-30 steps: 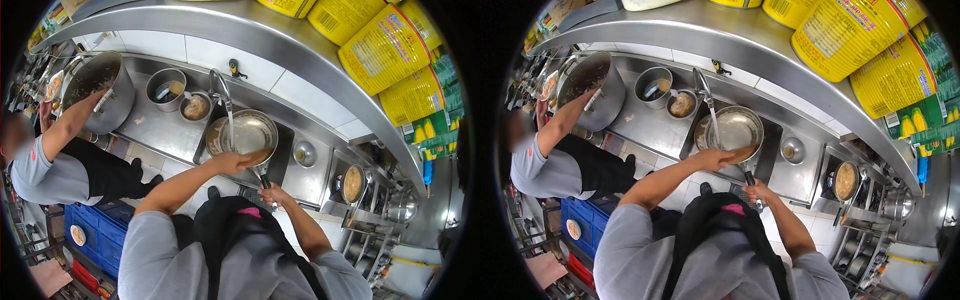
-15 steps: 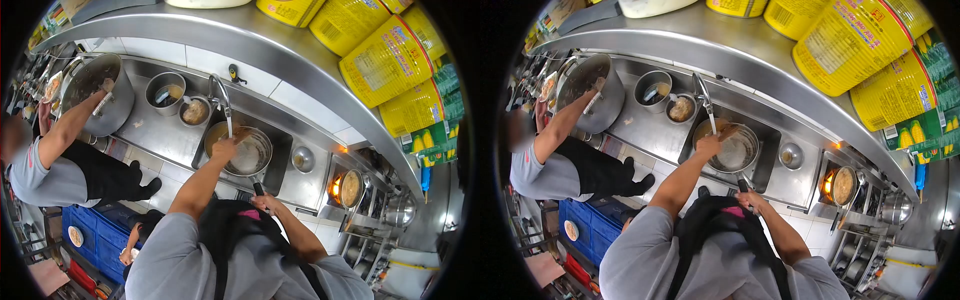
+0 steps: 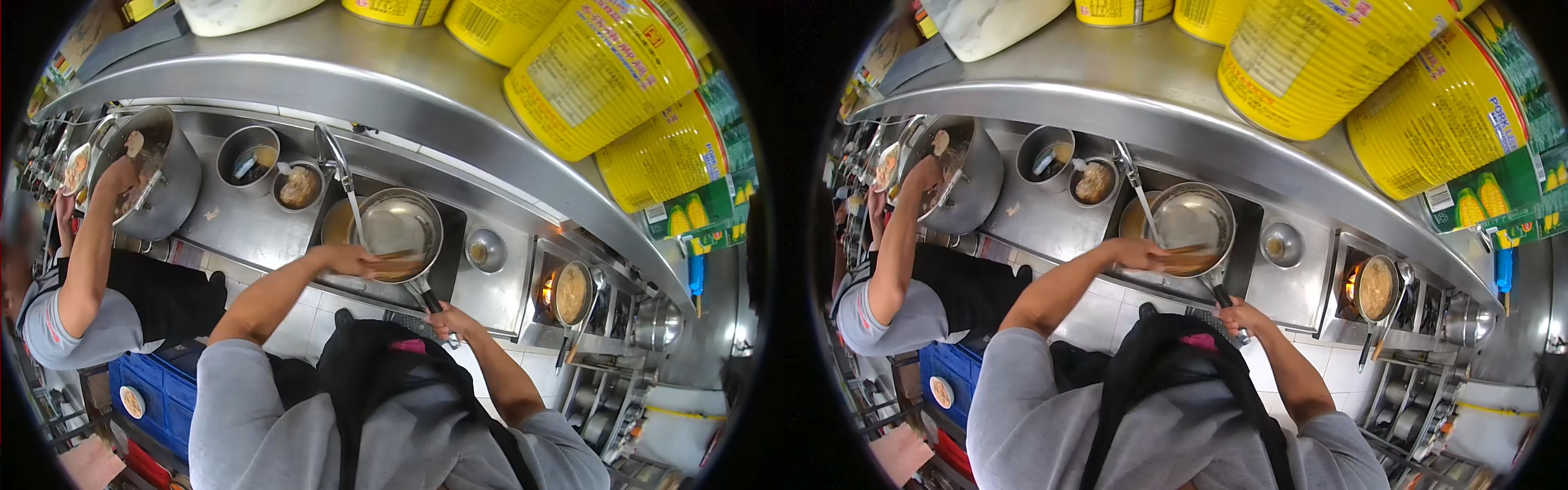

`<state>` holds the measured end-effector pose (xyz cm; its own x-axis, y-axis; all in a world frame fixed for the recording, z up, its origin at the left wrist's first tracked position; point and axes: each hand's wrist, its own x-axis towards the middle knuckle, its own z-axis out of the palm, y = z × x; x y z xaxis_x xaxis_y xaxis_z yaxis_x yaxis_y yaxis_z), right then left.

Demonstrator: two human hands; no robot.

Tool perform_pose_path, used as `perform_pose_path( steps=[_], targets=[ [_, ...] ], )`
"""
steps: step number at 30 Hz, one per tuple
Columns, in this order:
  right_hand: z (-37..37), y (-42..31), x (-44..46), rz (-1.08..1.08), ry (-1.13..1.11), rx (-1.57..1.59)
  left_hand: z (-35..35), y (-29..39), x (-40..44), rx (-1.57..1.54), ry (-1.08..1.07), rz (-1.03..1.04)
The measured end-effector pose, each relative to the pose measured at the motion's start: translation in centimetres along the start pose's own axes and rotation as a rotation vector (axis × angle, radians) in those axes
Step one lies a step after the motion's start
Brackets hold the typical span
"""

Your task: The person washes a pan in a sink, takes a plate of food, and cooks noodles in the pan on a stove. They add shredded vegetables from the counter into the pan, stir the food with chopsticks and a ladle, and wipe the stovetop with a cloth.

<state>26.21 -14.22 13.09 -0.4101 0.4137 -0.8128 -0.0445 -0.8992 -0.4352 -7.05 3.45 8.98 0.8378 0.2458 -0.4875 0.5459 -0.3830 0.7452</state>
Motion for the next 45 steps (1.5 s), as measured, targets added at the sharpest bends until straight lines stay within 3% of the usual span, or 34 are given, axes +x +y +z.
perform_pose_path(
  steps=[2, 3, 4, 6, 8, 9, 10, 12, 15, 16, 18, 19, 20, 21, 22, 23, 24, 25, 26, 27, 31, 32, 33, 34, 35, 36, 38, 39, 41, 42, 45],
  targets=[
    [1.3, 1.0, 1.1, 0.004, -0.011, 0.064, 1.6, 3.5, 3.4, -0.108, 0.552, -0.033],
    [1.3, 1.6, 2.2, -0.043, -0.056, 0.058, 1.7, 5.6, 3.8, -0.017, 0.717, -0.288],
    [1.5, 1.8, 2.6, -0.091, -0.097, 0.052, 1.4, 5.0, 4.3, -0.01, 0.715, -0.278],
    [1.5, 2.0, 2.6, -0.125, -0.062, 0.102, 0.3, 2.2, 5.4, 0.098, 0.723, -0.633],
    [1.0, 2.3, 1.8, -0.131, 0.206, -0.157, 0.9, 0.0, 4.1, 0.292, 0.74, -0.646],
    [0.7, 2.9, 1.4, -0.198, 0.316, -0.298, 1.1, 1.2, 2.2, 0.293, 0.652, -0.655],
    [0.5, 2.5, 0.4, -0.185, 0.449, -0.625, 2.9, -0.4, 2.1, 0.32, 0.848, -0.59],
    [-2.1, 5.9, 0.8, -0.565, 0.747, -1.06, 5.6, -3.0, 1.8, 0.264, 0.926, -0.542],
    [-0.9, 4.5, -4.1, -0.408, 0.792, -0.892, 5.9, -1.1, 1.0, 0.359, 0.527, -0.875],
    [-1.5, 5.2, -4.0, -0.41, 0.824, -0.859, 5.7, 1.3, 0.1, 0.601, 0.502, -0.728],
    [-2.6, 5.9, -3.2, -0.723, 0.792, -0.983, 4.5, 0.5, 2.3, 0.347, 0.83, -0.208],
    [-1.4, 4.6, -4.4, -0.731, 0.802, -0.968, 3.2, 1.5, 3.9, 0.128, 0.855, -0.161],
    [-0.2, 3.2, -5.6, -0.546, 0.61, -0.724, 1.4, 2.4, 5.9, -0.093, 0.876, -0.119],
    [0.9, 2.3, -6.3, -0.361, 0.407, -0.486, 0.7, 1.6, 8.4, -0.131, 1.029, -0.094],
    [1.3, 2.5, -5.8, -0.373, 0.395, -0.486, -0.1, 0.0, 11.1, -0.167, 1.189, -0.069],
    [1.8, 2.8, -4.8, -0.391, 0.32, -0.459, 0.2, 0.6, 13.4, 0.054, 1.516, 0.002],
    [2.4, 2.5, -3.8, -0.405, 0.228, -0.444, -0.9, 2.6, 14.7, -0.02, 1.465, -0.093],
    [4.1, 1.5, -4.4, -0.338, 0.234, -0.467, -0.7, -0.6, 19.6, 0.118, 1.65, 0.242],
    [4.8, 1.4, -3.9, -0.361, 0.218, -0.455, -0.8, 1.7, 20.6, 0.023, 1.527, 0.065],
    [4.9, 1.5, -3.0, -0.366, 0.262, -0.502, -0.6, 4.0, 21.0, -0.083, 1.415, 0.026],
    [2.4, 1.0, -3.2, -0.406, 0.28, -0.472, 5.8, 9.4, 15.6, -0.544, 0.707, 0.079],
    [1.5, 0.8, -4.2, -0.403, 0.289, -0.477, 6.7, 9.0, 13.6, -0.544, 0.729, 0.071],
    [-0.4, 1.6, -4.0, -0.403, 0.279, -0.487, 7.3, 8.5, 11.1, -0.048, 0.709, 0.097],
    [-2.6, 3.2, -3.1, -0.707, 0.427, -0.789, 7.4, 7.6, 9.1, 0.445, 0.649, 0.118],
    [-3.7, 4.0, -2.4, -1.015, 0.577, -1.088, 6.4, 5.9, 8.3, 0.533, 0.712, -0.022],
    [-3.3, 4.0, -3.3, -1.01, 0.575, -1.087, 5.3, 3.8, 7.9, 0.618, 0.769, -0.162],
    [-0.9, 2.6, -7.1, -0.592, 0.686, -1.09, 4.1, -0.9, 8.5, 0.56, 0.976, -0.1],
    [-0.5, 2.5, -7.5, -0.591, 0.686, -1.092, 4.1, -2.6, 9.2, 0.558, 0.976, -0.1],
    [-0.3, 2.5, -8.2, -0.4, 0.903, -1.263, 3.7, -5.6, 10.8, 0.131, 1.275, -0.222],
    [-0.6, 2.4, -8.7, -0.403, 0.912, -1.254, 3.2, -6.1, 11.1, -0.019, 1.401, -0.275],
    [-2.7, 3.9, -11.5, -0.337, 1.031, -1.24, 3.4, -6.8, 10.1, -0.09, 1.425, -0.368]
  ],
)
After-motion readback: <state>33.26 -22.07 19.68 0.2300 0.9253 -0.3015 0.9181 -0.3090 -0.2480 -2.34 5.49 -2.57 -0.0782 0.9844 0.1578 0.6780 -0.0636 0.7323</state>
